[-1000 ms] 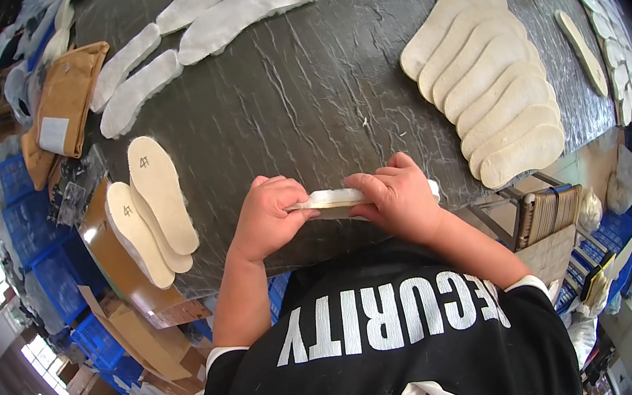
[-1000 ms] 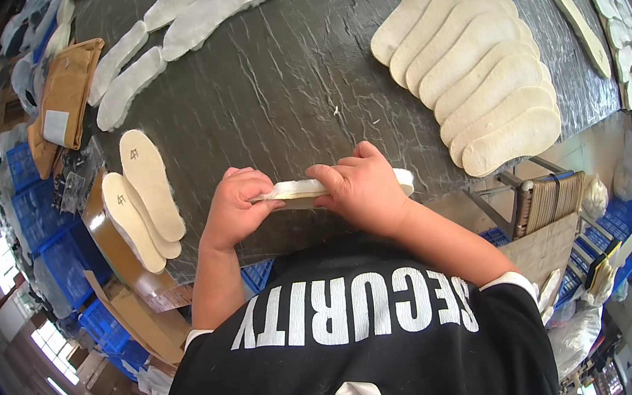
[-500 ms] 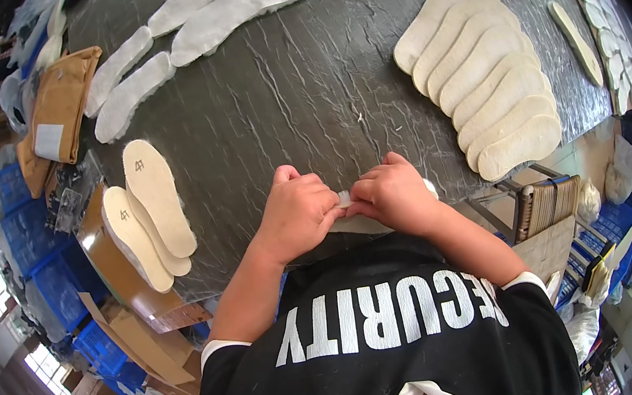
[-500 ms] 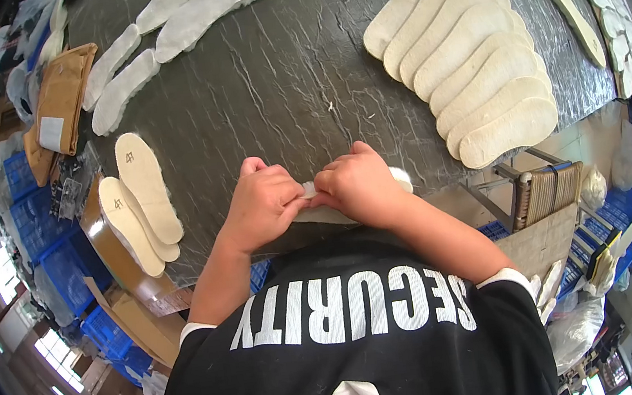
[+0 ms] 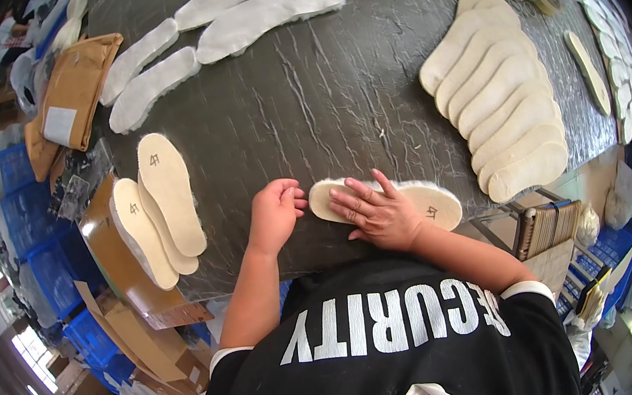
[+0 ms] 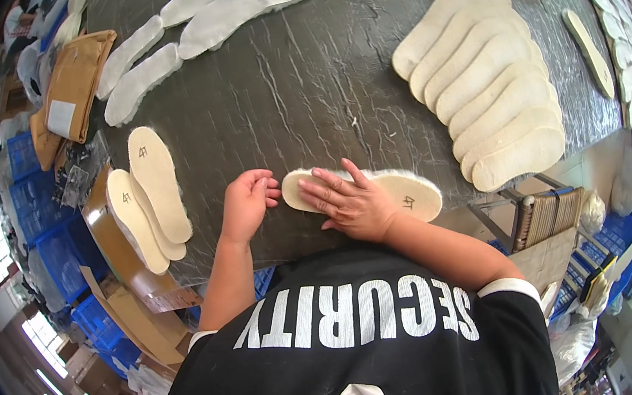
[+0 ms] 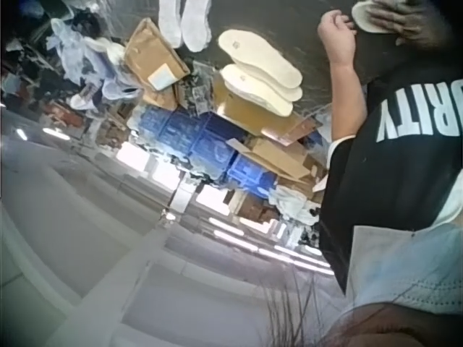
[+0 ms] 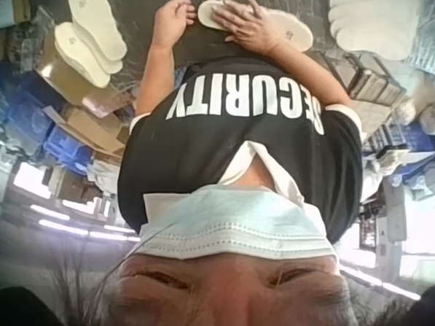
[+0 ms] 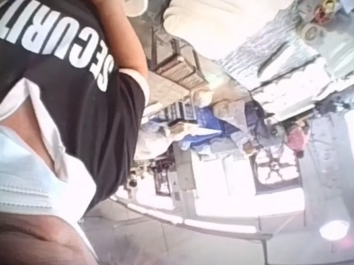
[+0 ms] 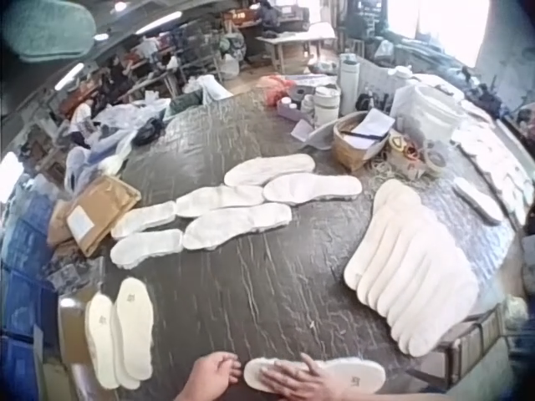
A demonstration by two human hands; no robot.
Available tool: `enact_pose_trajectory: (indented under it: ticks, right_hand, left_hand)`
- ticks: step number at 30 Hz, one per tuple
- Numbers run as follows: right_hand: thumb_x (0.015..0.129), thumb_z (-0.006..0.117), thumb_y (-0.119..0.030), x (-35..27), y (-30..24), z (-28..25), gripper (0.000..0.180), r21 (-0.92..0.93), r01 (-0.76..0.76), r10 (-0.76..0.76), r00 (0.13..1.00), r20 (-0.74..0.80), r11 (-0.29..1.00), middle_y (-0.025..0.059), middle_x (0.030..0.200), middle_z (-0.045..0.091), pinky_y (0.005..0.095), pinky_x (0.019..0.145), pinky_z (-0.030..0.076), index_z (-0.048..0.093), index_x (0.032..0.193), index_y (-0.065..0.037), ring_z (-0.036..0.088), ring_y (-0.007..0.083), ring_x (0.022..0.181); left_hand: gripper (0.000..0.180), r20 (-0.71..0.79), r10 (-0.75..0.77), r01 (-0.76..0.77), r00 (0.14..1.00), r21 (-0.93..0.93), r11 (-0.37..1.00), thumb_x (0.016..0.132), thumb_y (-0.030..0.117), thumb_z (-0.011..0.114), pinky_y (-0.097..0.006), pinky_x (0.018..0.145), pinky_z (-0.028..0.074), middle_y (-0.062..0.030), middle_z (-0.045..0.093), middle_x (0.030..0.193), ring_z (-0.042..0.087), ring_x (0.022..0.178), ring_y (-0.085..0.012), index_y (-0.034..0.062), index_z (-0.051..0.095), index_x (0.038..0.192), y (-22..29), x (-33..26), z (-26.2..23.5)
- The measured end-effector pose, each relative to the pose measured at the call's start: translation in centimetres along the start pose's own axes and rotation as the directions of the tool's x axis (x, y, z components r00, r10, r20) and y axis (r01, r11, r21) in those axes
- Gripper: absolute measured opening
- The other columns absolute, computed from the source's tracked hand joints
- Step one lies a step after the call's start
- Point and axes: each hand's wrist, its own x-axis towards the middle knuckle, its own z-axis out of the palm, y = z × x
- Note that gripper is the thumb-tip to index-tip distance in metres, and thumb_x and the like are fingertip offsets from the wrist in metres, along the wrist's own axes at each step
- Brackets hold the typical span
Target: The person is attaching white fur lining to shoe insoles by pressing and folding the edges.
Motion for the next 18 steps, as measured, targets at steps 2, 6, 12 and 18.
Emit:
enact_pose_trajectory:
  ticks: [2,6,12,18]
  right_hand:
    - [0.082,0.060,-0.051,0.7,-0.6,-0.1,0.073,-0.008,-0.021,0.021,0.998,0.051,1.000,0.0001,0.153,0.036,0.0551,0.116,0.006,0.043,0.144,-0.016,0.026,0.0204,0.144]
    - [0.085,0.056,-0.050,1.5,-0.7,0.0,0.070,-0.004,-0.048,0.048,0.993,0.111,0.999,-0.0003,0.153,0.035,0.0594,0.115,0.000,0.043,0.144,-0.016,0.025,0.0194,0.145]
    - [0.084,0.059,-0.050,1.6,-0.4,-1.2,0.072,0.082,-0.063,0.055,0.994,0.095,0.995,0.0026,0.153,0.034,0.0594,0.114,0.007,0.042,0.144,-0.013,0.028,0.0231,0.144]
    - [0.078,0.073,-0.031,-0.5,2.5,-2.8,0.055,0.457,-0.398,0.440,0.898,0.015,0.796,0.0123,0.126,0.057,0.0445,0.099,0.040,0.056,0.124,-0.007,0.055,0.0287,0.115]
  left_hand:
    - [0.022,0.099,-0.207,0.217,0.973,-0.105,0.971,0.098,0.009,0.050,-0.026,0.062,0.054,-0.0119,0.067,0.091,0.066,0.075,-0.0147,-0.0067,0.061,0.109,0.3,-0.6,-0.1]
    - [0.022,0.121,-0.242,0.253,0.963,-0.083,0.964,0.097,0.010,0.052,-0.024,0.059,0.051,-0.0103,0.067,0.089,0.065,0.073,-0.0141,-0.0059,0.062,0.108,1.2,0.0,-0.6]
    - [0.016,0.178,-0.057,0.037,0.982,0.115,0.993,0.090,0.011,0.063,-0.025,0.059,0.048,-0.0045,0.064,0.080,0.059,0.068,-0.0106,-0.0025,0.065,0.098,0.7,-0.3,0.3]
    - [0.009,0.090,0.305,-0.309,0.948,0.038,0.950,0.082,-0.004,0.063,-0.023,0.064,0.044,0.0003,0.057,0.080,0.053,0.071,-0.0088,0.0014,0.059,0.087,2.0,-0.9,0.1]
